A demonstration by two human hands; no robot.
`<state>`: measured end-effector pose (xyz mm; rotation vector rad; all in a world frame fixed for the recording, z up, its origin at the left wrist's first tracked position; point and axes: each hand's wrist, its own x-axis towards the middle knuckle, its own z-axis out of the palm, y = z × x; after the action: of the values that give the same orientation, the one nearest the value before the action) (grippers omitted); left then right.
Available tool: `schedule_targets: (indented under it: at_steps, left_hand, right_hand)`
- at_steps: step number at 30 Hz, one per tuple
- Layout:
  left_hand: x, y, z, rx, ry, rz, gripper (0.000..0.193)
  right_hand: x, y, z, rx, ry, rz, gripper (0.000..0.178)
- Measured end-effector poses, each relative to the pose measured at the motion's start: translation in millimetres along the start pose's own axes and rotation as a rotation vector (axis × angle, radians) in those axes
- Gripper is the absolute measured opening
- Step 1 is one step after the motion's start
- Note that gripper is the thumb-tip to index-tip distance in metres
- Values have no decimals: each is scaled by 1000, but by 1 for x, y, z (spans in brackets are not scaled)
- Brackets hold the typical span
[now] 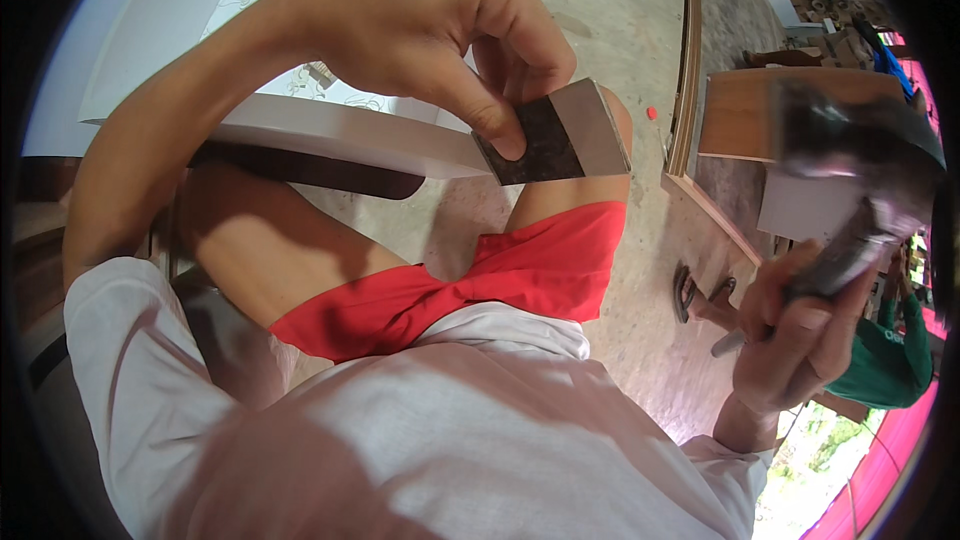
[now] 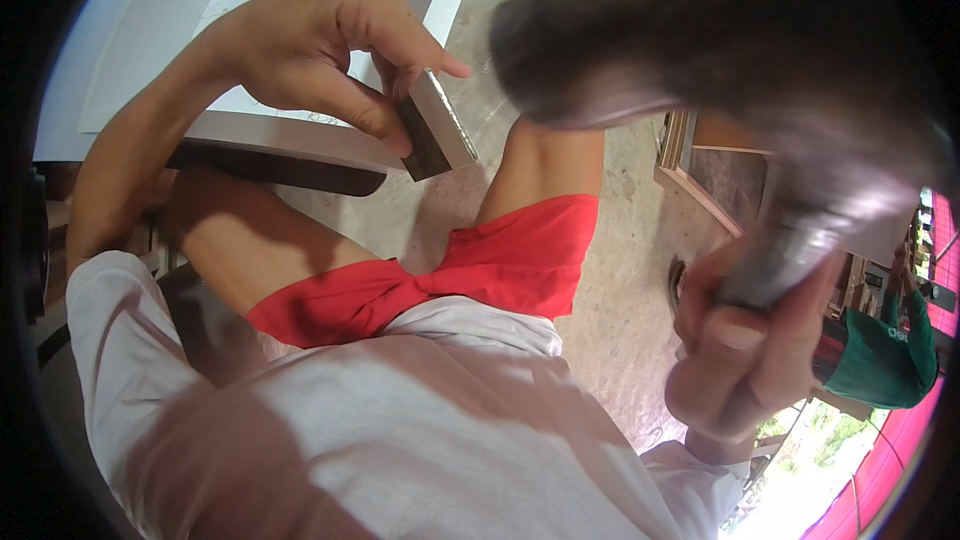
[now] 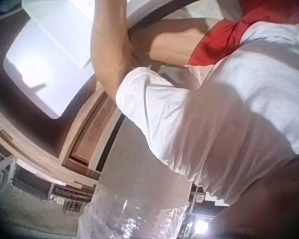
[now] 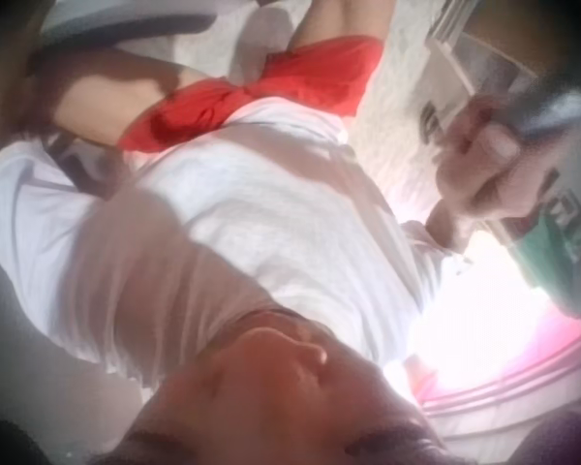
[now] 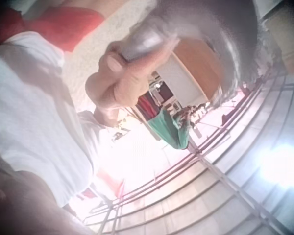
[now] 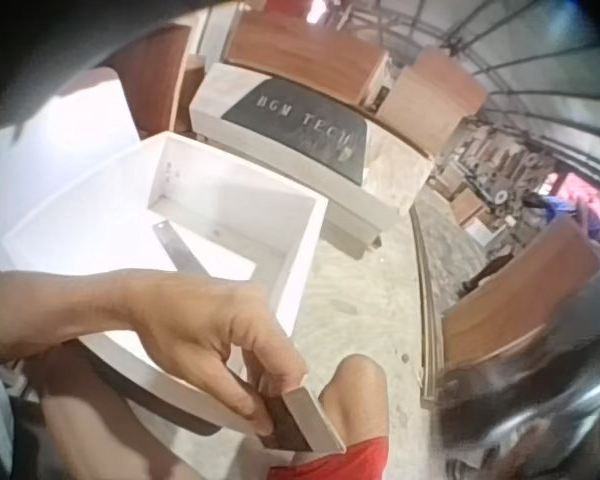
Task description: The person assembles a white drawer by attaching metal brackets and a slide mechanism. They use a hammer to drive nails into the drawer sides and a sanding block to smooth the edges.
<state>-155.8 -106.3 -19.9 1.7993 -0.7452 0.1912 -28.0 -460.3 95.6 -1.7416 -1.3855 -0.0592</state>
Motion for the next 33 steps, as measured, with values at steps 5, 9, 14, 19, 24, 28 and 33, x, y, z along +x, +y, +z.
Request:
schedule_targets:
  at_steps: [5, 9, 14, 19, 24, 28, 33]
  left_hand:
    - [0, 5, -3, 57, -44, -31, 61]
    - [7, 8, 1, -21, -72, -71, 49]
    - [8, 19, 6, -64, -36, -253, 27]
    - [3, 7, 6, 0, -38, -104, 37]
    - [3, 13, 7, -13, 3, -177, 37]
    - [3, 13, 6, -22, -27, -163, 38]
    - [8, 20, 8, -142, 5, -228, 9]
  right_hand:
    - [0, -6, 2, -23, 25, 24, 59]
    - [-12, 4, -6, -62, -11, 34, 60]
    - [-2, -12, -4, -206, -121, 93, 68]
    - [7, -15, 6, -147, -9, 102, 67]
    - [12, -19, 6, -194, -117, 92, 67]
    - [11, -21, 5, -135, -127, 95, 66]
    - [10, -23, 6, -87, -47, 84, 62]
